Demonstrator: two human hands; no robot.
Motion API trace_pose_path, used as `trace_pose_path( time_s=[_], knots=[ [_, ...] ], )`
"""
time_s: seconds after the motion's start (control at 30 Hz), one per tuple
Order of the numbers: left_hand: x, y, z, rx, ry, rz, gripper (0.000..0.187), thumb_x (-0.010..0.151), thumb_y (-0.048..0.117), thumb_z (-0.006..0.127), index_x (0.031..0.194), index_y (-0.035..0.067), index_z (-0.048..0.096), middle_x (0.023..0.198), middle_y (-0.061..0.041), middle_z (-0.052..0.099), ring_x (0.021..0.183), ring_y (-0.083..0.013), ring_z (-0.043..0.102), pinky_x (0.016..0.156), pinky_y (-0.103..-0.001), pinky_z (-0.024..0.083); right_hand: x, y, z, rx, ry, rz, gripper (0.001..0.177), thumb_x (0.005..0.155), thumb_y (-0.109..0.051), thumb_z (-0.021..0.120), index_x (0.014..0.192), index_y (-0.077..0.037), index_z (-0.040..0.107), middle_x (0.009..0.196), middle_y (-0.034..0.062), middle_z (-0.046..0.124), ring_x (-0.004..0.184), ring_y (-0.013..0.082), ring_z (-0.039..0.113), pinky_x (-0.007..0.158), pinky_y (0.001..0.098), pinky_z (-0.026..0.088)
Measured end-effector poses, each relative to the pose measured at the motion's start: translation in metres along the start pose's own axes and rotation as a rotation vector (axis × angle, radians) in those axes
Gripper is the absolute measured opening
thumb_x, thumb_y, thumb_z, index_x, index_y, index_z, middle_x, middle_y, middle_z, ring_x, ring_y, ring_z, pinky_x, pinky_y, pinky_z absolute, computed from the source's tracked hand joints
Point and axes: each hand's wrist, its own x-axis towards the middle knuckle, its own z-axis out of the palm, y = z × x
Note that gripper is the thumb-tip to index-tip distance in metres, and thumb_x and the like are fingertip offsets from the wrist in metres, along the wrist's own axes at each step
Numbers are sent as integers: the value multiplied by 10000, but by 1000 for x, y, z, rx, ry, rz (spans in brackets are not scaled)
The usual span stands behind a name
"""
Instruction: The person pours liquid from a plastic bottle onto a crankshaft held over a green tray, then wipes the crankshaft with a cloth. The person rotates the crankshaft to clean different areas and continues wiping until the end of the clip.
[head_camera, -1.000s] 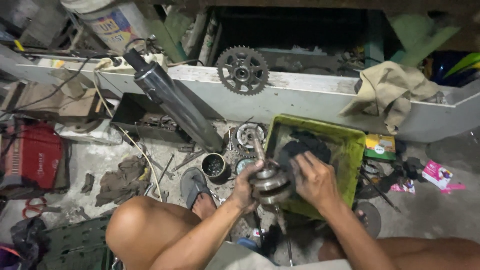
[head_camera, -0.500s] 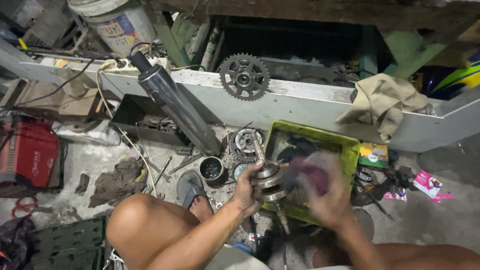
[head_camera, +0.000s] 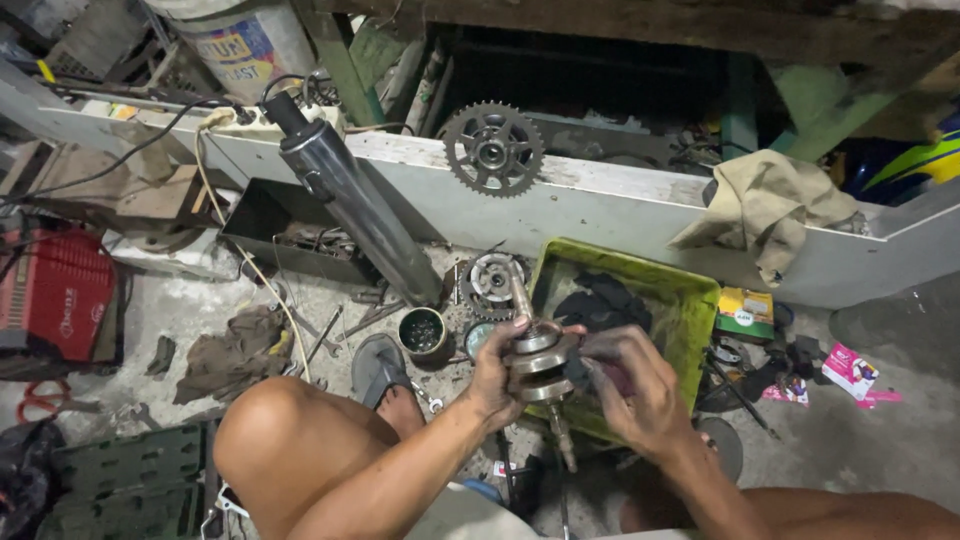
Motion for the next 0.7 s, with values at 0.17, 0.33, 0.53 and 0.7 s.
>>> trace_pose_path(
  time_s=[0.17,0.33,0.53,0.7],
  knots=[
    [11,-12,-13,155,35,152,500,893,477,621,1129,51,739,1146,-147,763,951,-277,720,788,-382,566,11,-37,-2,-201,-49,-79,183,898,19,665,1072,22,607,1029,172,619,856,277,651,688,314,625],
    [24,-24,-21,237,297,362,251,890,304,665,915,58,709,919,-119,737,813,-258,671,774,-375,535,-8,-36,25,-387,-164,-167,127,923,23,588,1050,19,573,983,219,606,672,295,640,452,335,608],
    [25,-20,-29,254,96,338,459,955,488,601,1015,51,730,937,-93,783,408,-33,423,323,-190,326,-14,-3,15,-395,-149,-42,513,788,-80,614,1301,-81,638,1305,204,582,904,320,656,632,401,602],
    [3,2,34,148,290,259,408,808,443,697,941,59,736,828,-104,723,631,-157,665,454,-213,423,23,-13,6,-28,120,189,171,969,88,529,1018,-15,656,955,128,599,897,404,692,819,478,594]
  ],
)
